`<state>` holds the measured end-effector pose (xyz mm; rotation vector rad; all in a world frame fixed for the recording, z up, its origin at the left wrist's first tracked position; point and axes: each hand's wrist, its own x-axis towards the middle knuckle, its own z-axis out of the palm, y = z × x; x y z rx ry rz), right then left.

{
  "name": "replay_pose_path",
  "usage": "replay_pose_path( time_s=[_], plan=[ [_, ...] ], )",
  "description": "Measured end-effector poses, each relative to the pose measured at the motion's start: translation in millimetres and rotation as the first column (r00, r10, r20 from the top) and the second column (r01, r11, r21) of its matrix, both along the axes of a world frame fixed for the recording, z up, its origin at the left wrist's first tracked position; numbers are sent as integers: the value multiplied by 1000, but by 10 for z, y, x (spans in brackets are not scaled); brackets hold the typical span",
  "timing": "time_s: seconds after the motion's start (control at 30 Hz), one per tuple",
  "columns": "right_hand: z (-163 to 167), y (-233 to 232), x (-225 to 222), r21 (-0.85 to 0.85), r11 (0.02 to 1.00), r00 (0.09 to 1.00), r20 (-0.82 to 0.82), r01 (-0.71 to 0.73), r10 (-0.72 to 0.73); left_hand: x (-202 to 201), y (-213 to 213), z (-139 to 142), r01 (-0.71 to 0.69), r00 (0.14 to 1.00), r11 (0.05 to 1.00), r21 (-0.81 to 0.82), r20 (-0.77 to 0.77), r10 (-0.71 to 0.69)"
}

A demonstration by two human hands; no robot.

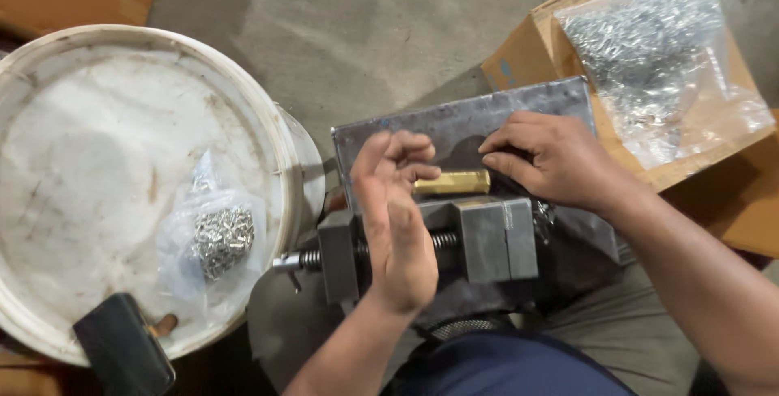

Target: The person picks up metal screws and pins by hand, inserts them into a metal block held in a vice, and uses a small metal plate to press components together.

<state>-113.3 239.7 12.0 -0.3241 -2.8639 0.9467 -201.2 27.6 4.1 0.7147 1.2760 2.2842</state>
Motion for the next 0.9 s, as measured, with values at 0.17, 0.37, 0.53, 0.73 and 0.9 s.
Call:
replay_pose_path(
  time_s=[0.17, 0.37, 0.53, 0.73, 0.9],
  plan=[
    [-153, 273, -179, -111, 993, 995, 90, 45, -36, -93, 123, 10, -59, 996, 994, -94, 58, 64],
    [-207, 462, -197, -107, 968, 969, 83, -225, 234, -163, 325, 6, -57, 974, 960, -274, 196, 114],
    [-209, 398, -261, -10, 969, 954, 172, -246, 244, -272, 343, 86, 113, 977, 916, -385, 208, -34],
    [-247, 316, -256, 38, 997, 992, 113, -61, 56, -335, 309, 256, 213, 963, 886, -412, 244, -118],
    [-371, 292, -282, 122, 977, 936, -289, -174, 202, -318, 303, 276, 210, 963, 908, -362, 235, -129]
  ],
)
